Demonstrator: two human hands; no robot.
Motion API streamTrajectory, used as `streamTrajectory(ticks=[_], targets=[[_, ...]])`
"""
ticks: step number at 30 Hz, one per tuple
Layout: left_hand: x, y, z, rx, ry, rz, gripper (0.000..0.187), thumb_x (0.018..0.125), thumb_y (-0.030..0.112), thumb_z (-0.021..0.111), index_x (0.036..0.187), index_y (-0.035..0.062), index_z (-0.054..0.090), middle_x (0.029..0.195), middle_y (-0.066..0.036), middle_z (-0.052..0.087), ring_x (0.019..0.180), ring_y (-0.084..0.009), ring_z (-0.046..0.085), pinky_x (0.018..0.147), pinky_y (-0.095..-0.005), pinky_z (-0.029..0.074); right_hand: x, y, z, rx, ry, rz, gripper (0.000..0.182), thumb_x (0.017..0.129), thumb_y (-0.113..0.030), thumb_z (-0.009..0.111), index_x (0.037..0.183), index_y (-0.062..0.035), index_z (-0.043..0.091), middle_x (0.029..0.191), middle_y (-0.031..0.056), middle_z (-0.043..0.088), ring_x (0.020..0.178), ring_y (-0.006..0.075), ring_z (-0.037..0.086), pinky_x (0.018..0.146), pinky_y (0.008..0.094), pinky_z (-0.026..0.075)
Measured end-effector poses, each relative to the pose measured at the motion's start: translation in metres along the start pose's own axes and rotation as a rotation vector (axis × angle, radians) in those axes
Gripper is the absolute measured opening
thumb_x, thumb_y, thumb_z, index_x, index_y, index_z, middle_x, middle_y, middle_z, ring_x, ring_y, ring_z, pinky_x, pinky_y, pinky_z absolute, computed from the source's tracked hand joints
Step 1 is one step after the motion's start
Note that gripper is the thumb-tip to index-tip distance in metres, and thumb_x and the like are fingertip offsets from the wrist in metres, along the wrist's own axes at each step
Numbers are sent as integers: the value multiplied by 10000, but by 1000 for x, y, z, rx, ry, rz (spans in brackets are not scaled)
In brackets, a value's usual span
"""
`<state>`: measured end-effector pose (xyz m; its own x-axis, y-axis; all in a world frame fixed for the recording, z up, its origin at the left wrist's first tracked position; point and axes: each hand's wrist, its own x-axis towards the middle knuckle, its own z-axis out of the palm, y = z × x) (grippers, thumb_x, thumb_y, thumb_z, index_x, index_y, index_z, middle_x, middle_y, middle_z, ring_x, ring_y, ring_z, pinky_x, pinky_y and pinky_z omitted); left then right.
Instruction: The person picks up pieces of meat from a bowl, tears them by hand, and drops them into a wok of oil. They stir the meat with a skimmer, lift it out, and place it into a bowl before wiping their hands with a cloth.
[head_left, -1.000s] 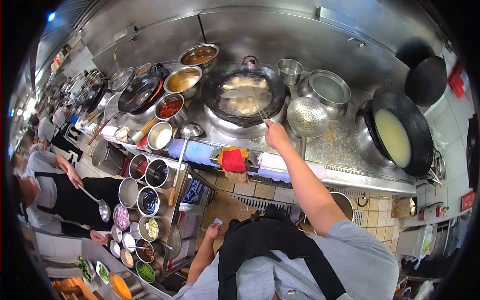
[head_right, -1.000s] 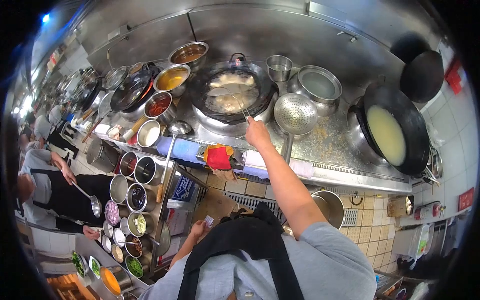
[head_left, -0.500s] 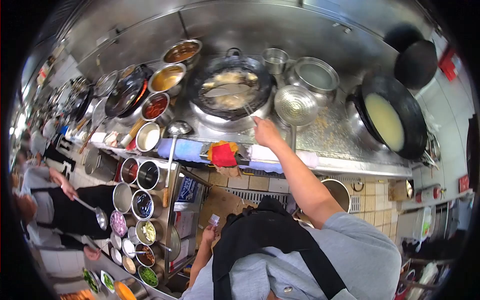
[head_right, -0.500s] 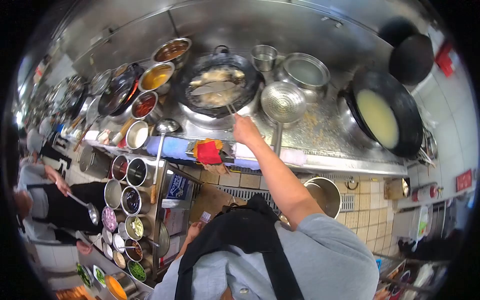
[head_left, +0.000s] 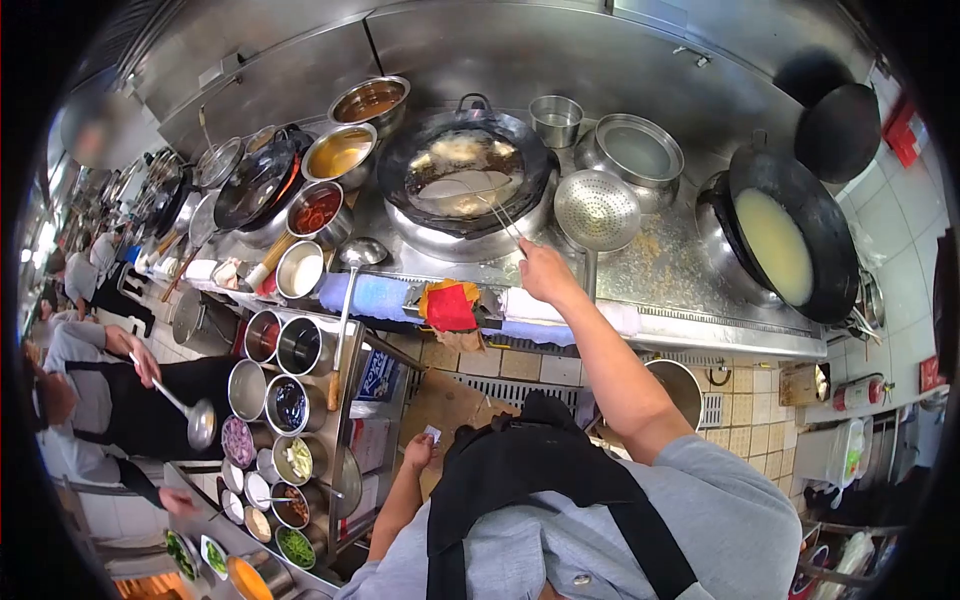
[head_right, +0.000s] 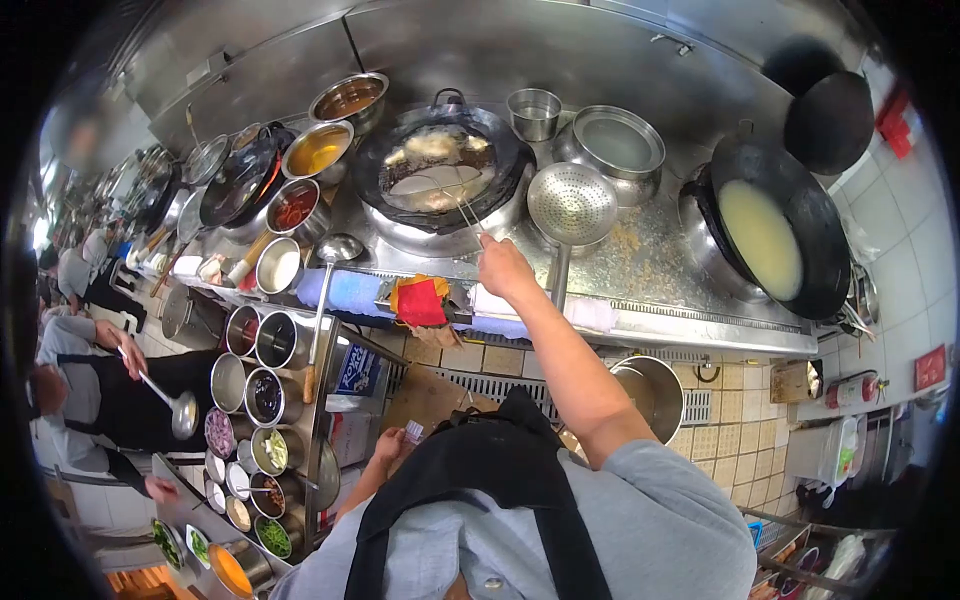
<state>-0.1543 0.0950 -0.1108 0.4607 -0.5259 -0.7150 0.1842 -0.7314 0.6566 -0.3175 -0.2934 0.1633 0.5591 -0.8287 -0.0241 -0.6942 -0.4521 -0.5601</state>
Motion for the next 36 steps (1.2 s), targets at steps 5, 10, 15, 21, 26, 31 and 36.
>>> streamTrajectory(ticks=[5,10,15,21,26,31,36], targets=[[21,-25,1,-208,-45,-20,240,911,177,489,1062,-7,516,845,-104,606,651,-185,595,576,-302,505,2,7,2,-34,-6,-41,448,847,-151,508,1265,-9,428,1064,306,529,1019,402,528,889,430,423],[16,-29,2,-83,-28,-23,206,906,159,492,1050,15,522,783,-74,593,619,-179,574,548,-291,473,4,10,3,-49,10,-49,455,844,-143,511,1271,-13,425,1052,296,541,1025,400,525,894,428,420],[8,-26,4,-193,-66,-96,214,890,173,517,1040,21,536,738,-48,579,598,-157,556,520,-281,448,1,3,-6,-68,-17,-73,446,835,-143,522,1253,-8,444,1043,288,557,1010,397,537,882,432,426],[42,-75,8,-151,-23,10,303,878,254,537,1044,0,556,720,-57,598,556,-145,560,526,-288,463,7,5,1,-29,28,-155,396,833,-160,524,1190,10,500,1029,280,573,976,400,555,871,431,430],[25,-54,9,-64,19,-26,283,886,237,530,1045,4,547,700,-46,580,556,-144,547,519,-283,458,7,-3,-4,-45,8,-105,382,846,-164,507,1181,20,504,1032,289,567,993,408,544,881,443,419],[42,-77,10,-277,-77,-3,251,900,232,514,1018,12,546,694,-43,554,553,-143,526,519,-291,459,9,-5,-5,-49,13,-111,383,848,-163,505,1183,22,501,1027,290,568,988,409,545,880,448,418],[3,-29,8,-73,16,-84,243,905,237,509,1004,19,545,692,-41,546,543,-141,518,512,-299,463,12,-3,-3,-57,13,-122,389,843,-164,515,1184,23,499,1023,289,570,984,408,547,876,446,422]])
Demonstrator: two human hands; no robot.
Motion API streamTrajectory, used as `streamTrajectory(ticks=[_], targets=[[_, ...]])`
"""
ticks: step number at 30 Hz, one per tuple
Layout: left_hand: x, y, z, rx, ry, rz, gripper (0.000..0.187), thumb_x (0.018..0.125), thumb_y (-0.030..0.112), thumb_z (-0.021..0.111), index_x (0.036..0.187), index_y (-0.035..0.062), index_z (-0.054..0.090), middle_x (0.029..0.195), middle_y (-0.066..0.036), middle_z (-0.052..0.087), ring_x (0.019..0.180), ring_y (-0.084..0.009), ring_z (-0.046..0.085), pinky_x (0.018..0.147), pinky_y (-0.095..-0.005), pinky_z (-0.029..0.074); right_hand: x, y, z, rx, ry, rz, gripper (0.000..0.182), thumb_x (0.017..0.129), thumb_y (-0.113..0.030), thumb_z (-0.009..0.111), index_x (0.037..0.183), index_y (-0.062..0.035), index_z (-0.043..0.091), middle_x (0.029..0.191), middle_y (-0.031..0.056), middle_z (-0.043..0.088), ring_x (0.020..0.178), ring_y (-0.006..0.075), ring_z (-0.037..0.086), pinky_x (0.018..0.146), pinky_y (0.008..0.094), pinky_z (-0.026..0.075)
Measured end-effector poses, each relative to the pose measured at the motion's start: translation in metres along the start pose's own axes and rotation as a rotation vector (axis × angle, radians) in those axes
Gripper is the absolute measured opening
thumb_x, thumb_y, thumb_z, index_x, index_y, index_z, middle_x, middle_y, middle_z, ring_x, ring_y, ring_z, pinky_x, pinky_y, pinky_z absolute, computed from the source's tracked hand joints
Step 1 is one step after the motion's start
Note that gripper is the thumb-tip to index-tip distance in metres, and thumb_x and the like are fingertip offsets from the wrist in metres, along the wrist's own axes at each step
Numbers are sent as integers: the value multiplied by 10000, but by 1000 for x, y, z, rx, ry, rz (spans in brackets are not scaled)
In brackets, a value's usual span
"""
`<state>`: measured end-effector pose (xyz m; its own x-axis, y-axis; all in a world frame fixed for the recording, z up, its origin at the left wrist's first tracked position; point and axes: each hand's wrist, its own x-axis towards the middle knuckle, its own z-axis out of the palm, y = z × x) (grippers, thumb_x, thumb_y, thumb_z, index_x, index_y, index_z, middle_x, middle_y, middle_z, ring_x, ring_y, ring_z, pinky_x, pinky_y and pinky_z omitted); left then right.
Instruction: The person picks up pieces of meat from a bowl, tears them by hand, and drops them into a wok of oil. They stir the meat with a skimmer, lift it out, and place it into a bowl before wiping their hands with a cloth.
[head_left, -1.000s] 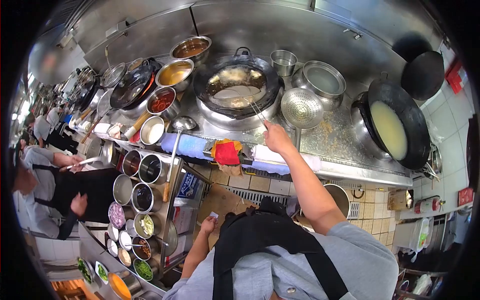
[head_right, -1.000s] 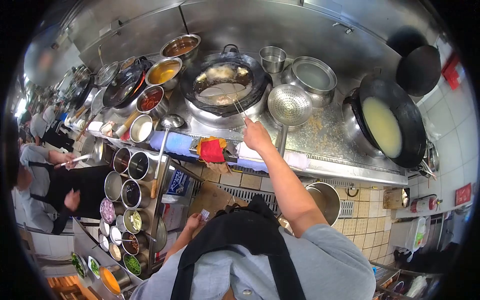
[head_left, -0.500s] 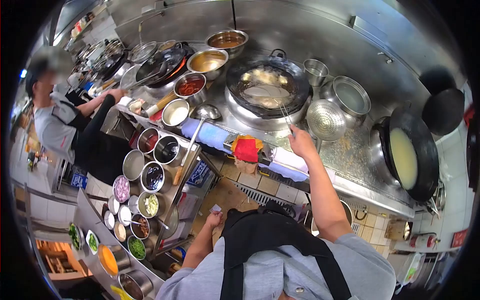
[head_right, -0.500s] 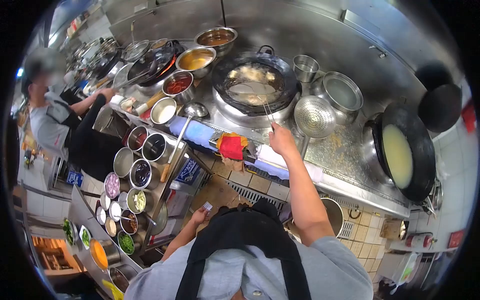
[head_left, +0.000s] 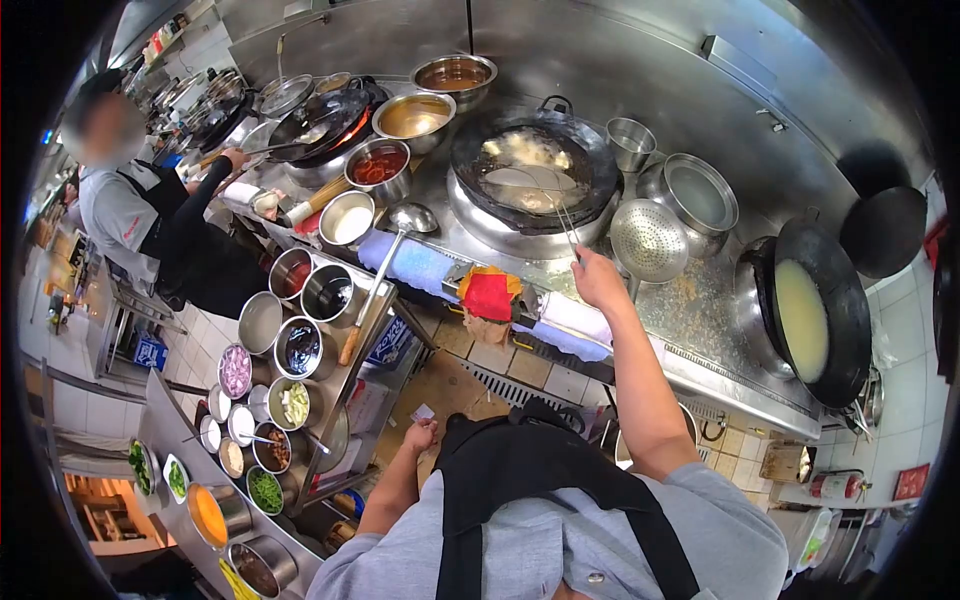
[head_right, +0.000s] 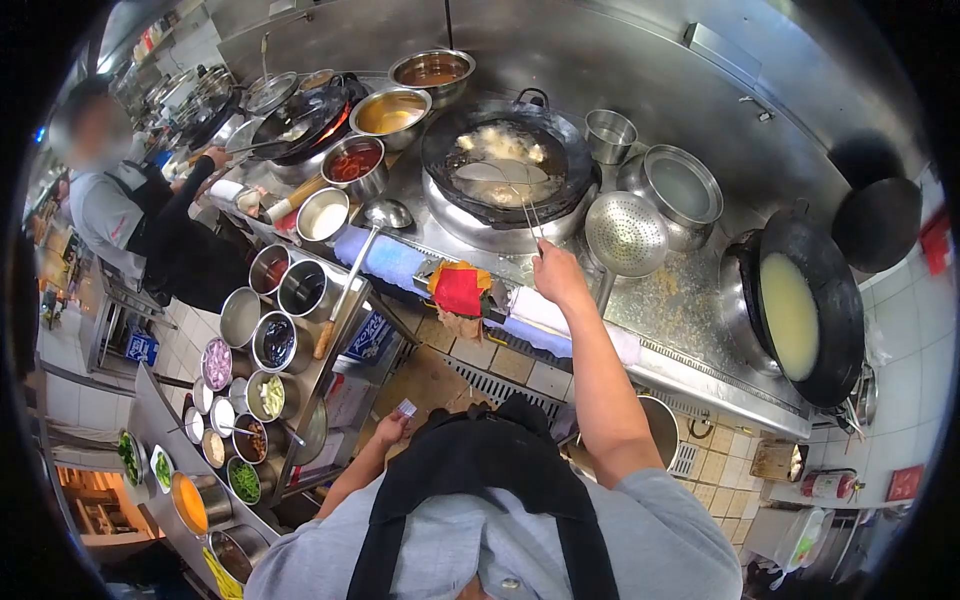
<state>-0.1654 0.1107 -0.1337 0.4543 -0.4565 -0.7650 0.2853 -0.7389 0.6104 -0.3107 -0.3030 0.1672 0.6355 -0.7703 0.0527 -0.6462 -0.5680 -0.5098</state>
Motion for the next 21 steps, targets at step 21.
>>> streamTrajectory(ticks=[21], targets=[[11,10,-9,-22,-52,49,282,887,178,510,1093,-15,498,808,-87,578,638,-169,564,557,-298,490,-4,15,6,33,24,37,420,829,-155,538,1210,13,483,1012,287,574,973,406,552,864,443,430]])
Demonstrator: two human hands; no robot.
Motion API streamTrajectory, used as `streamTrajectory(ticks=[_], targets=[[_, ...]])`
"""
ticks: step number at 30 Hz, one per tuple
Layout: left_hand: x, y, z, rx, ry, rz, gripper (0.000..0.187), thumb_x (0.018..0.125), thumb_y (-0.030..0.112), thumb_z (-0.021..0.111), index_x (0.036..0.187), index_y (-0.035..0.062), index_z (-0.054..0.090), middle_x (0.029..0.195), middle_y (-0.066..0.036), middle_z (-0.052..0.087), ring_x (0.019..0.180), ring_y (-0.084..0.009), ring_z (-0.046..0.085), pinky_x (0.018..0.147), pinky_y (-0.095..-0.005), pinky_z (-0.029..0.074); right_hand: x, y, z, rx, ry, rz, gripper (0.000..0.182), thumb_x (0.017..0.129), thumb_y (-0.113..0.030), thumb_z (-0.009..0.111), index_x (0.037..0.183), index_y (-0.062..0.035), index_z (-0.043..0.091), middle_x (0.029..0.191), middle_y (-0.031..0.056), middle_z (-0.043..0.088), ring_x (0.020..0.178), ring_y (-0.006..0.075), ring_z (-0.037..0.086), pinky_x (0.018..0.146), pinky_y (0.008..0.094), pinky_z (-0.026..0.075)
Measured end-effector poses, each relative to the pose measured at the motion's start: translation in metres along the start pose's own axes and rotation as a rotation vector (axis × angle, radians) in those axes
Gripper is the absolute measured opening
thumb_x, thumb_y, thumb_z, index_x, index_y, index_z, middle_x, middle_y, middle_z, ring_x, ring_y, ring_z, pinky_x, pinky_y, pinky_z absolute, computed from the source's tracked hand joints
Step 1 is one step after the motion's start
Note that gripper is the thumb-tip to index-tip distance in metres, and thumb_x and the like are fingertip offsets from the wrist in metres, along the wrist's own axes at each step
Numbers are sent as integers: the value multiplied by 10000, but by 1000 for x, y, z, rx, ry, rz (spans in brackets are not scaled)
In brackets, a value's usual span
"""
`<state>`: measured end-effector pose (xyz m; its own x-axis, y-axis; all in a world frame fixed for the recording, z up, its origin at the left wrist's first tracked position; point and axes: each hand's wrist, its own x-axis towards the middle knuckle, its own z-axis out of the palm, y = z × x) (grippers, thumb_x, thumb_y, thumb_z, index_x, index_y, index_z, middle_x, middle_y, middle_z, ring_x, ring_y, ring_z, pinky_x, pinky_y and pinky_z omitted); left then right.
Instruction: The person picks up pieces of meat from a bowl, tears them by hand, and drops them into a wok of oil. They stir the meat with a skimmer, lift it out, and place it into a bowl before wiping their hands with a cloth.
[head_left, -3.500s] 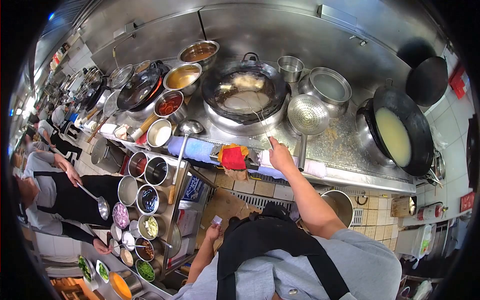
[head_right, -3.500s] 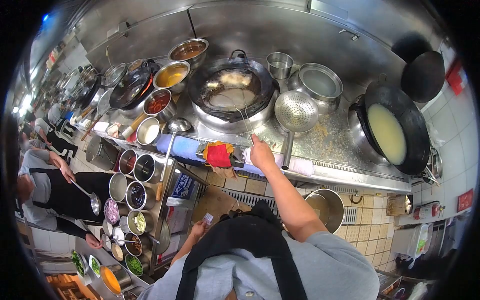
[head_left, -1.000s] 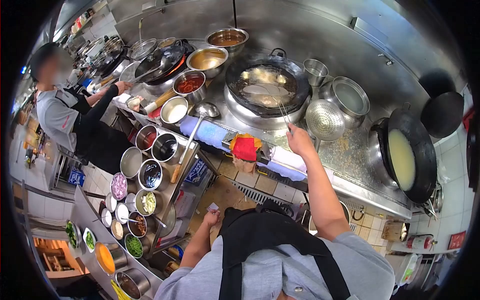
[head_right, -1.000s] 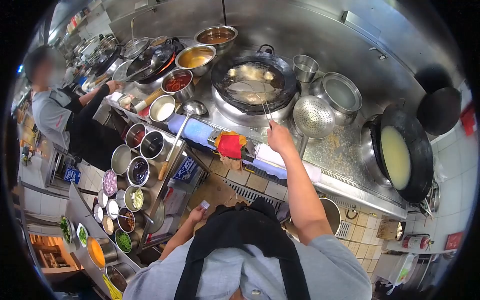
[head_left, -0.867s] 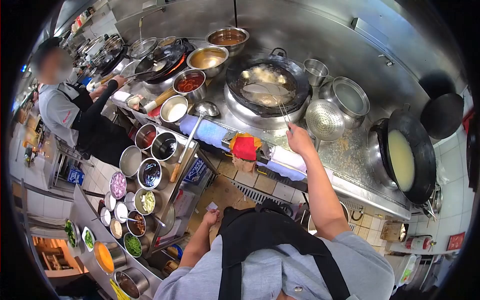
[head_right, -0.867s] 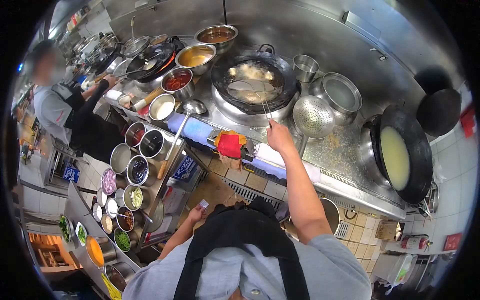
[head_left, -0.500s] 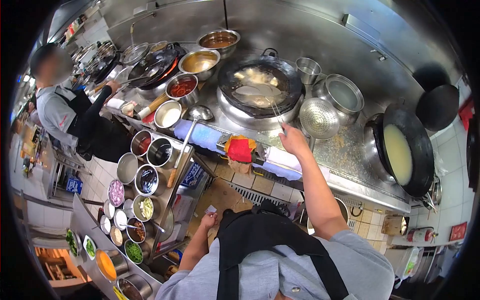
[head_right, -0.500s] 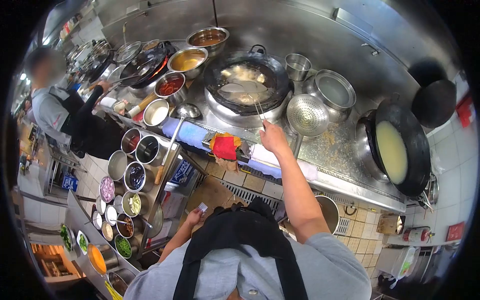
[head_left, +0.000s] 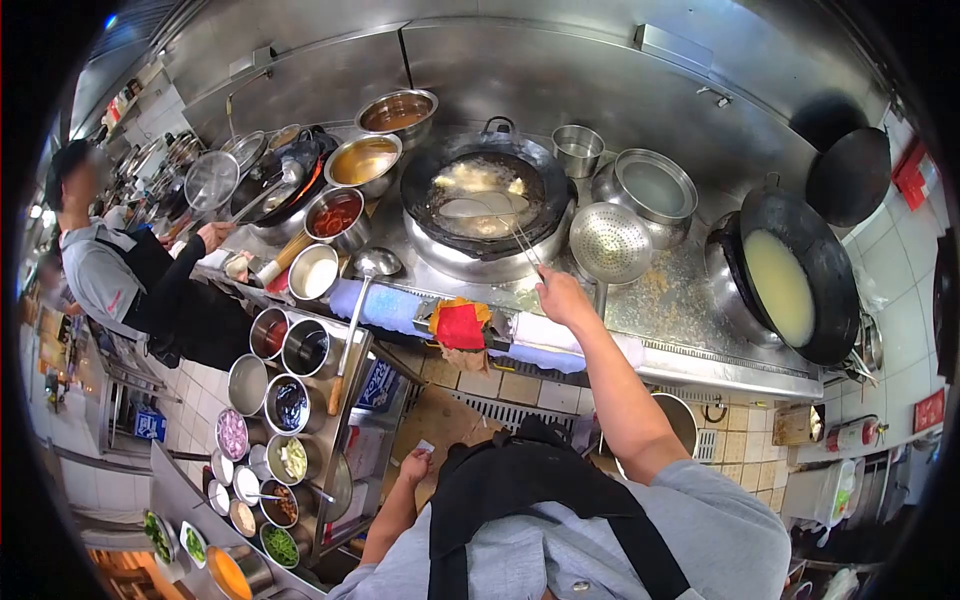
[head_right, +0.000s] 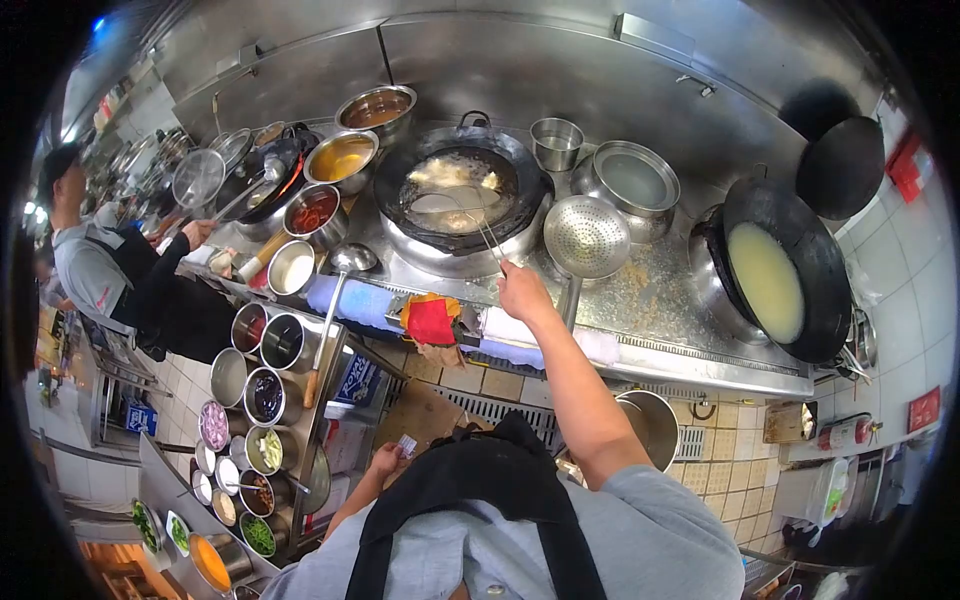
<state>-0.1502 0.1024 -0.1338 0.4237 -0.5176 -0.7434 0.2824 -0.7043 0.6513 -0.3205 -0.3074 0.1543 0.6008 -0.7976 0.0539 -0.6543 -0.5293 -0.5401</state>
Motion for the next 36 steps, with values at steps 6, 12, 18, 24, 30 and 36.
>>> streamTrajectory(ticks=[6,12,18,24,30,36], targets=[[-1,6,0,-20,-13,-21,285,893,166,509,1107,-21,484,820,-90,577,664,-173,569,571,-299,495,-1,0,2,-10,4,11,433,834,-185,531,1219,7,478,1024,279,576,991,401,546,881,434,427],[-7,9,3,37,-5,-14,263,901,156,501,1095,-22,486,838,-92,576,682,-186,578,609,-317,513,-3,-4,-2,0,-4,32,435,836,-191,537,1219,6,479,1032,283,572,1004,399,540,886,430,424],[-15,15,4,32,-4,14,231,899,122,494,1083,-17,479,805,-84,555,649,-173,552,564,-299,486,-1,4,6,7,14,21,447,840,-204,537,1232,-1,474,1048,292,562,1020,395,534,895,427,420],[-13,13,4,-13,-6,-6,170,902,104,490,1040,5,480,783,-76,540,618,-153,521,512,-286,448,-2,1,4,9,-21,67,456,841,-224,532,1239,-9,471,1077,292,550,1036,391,528,906,420,417],[-10,12,1,39,-7,-3,214,907,143,500,1071,7,479,784,-70,547,618,-153,524,513,-300,455,9,-10,-8,-25,43,64,417,829,-175,512,1216,-24,491,1041,284,563,997,393,541,887,434,423],[3,7,0,57,-27,1,266,907,164,494,1108,-9,471,859,-112,591,728,-196,598,579,-328,503,44,-4,22,-40,29,20,422,825,-123,496,1236,-38,451,963,310,550,953,423,545,842,439,446]])
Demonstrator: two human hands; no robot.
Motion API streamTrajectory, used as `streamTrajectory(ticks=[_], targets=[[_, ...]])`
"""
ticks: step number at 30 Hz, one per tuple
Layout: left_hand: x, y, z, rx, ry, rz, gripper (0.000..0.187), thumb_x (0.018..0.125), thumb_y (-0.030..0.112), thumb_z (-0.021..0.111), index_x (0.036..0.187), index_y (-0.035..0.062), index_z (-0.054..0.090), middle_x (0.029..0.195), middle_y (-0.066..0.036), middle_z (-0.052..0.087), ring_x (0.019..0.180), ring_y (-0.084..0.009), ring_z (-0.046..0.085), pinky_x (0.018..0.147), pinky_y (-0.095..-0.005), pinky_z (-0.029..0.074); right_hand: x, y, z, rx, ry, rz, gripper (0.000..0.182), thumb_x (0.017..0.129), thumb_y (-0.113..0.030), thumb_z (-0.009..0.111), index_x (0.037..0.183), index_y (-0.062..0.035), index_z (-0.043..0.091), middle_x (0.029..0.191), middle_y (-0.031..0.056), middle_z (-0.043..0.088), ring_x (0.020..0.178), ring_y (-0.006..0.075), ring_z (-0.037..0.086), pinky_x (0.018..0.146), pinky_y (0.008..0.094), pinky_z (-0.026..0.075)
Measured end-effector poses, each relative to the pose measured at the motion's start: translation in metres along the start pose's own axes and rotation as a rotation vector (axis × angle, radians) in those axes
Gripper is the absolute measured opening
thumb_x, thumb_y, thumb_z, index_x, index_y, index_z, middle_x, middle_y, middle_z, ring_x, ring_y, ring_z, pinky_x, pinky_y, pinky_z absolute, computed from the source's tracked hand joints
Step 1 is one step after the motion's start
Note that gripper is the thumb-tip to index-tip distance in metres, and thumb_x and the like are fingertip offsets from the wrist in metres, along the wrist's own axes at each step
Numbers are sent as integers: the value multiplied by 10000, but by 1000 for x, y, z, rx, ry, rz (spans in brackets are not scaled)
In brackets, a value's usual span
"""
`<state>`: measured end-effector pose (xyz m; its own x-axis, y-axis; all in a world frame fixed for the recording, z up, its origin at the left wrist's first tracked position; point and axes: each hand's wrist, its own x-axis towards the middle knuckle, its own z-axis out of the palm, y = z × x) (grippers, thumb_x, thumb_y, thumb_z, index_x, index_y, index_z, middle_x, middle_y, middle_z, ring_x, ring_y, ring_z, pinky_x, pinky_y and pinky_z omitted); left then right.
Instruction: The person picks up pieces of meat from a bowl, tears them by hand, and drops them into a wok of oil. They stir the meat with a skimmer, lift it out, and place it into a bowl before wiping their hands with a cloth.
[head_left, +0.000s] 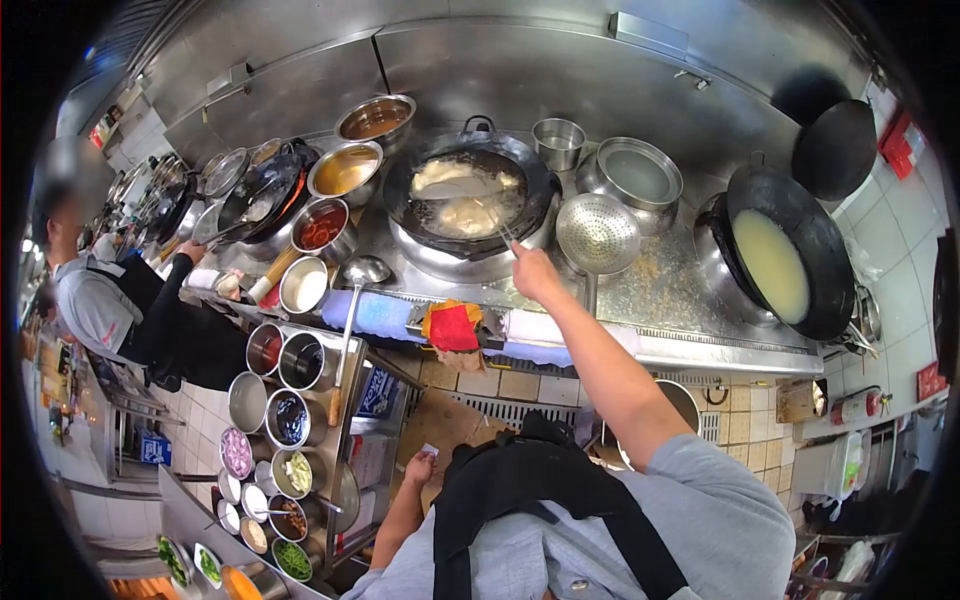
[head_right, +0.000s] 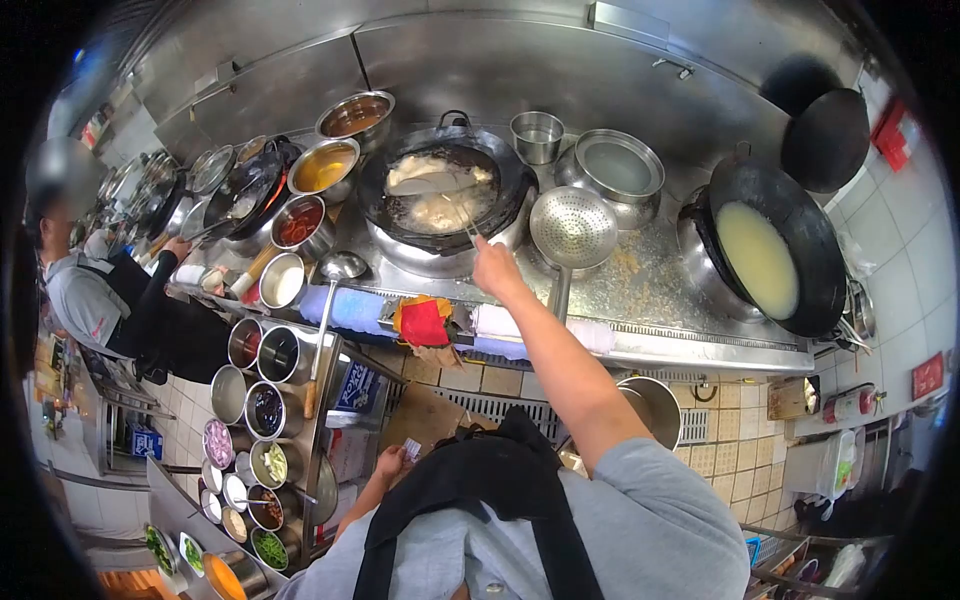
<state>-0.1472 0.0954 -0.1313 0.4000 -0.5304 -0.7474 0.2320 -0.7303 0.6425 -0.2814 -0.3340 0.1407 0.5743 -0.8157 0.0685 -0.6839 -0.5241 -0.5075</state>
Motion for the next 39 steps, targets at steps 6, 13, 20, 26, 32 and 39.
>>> streamTrajectory(ticks=[6,13,20,26,32,39], targets=[[17,-25,5,-71,11,-1,314,892,196,513,1120,-17,469,888,-116,603,784,-218,625,617,-330,526,-37,-2,6,16,11,19,448,844,-129,491,1281,-51,422,1030,292,532,966,411,543,860,436,440],[-10,-35,2,-45,70,-43,293,905,250,492,1098,31,520,815,-74,617,656,-196,619,576,-331,513,-54,12,-37,7,9,-15,419,852,-119,484,1260,-25,451,1073,299,529,1024,401,520,899,430,413],[11,-50,-11,43,30,-65,257,920,217,475,1069,12,513,774,-67,565,605,-135,532,534,-255,454,-50,17,-90,28,24,-36,372,854,-95,466,1219,-28,485,1054,274,565,1009,396,537,884,437,422],[13,-21,-2,-152,67,34,304,907,219,489,1116,0,501,834,-81,603,670,-208,608,570,-322,499,-12,33,-96,43,245,74,375,840,-78,445,1208,-20,477,980,289,582,941,417,563,836,455,444],[-10,-12,1,-253,93,23,239,905,202,492,1057,18,504,805,-75,583,631,-189,569,568,-305,491,81,75,-31,-36,321,78,456,782,-3,471,1237,-14,436,905,241,614,761,346,616,655,435,489],[-46,-53,-11,-314,172,-136,213,900,248,494,1026,77,512,751,-26,578,541,-141,529,451,-288,407,138,13,-28,757,-59,437,145,810,14,448,712,41,551,583,135,564,407,160,493,338,259,350]])
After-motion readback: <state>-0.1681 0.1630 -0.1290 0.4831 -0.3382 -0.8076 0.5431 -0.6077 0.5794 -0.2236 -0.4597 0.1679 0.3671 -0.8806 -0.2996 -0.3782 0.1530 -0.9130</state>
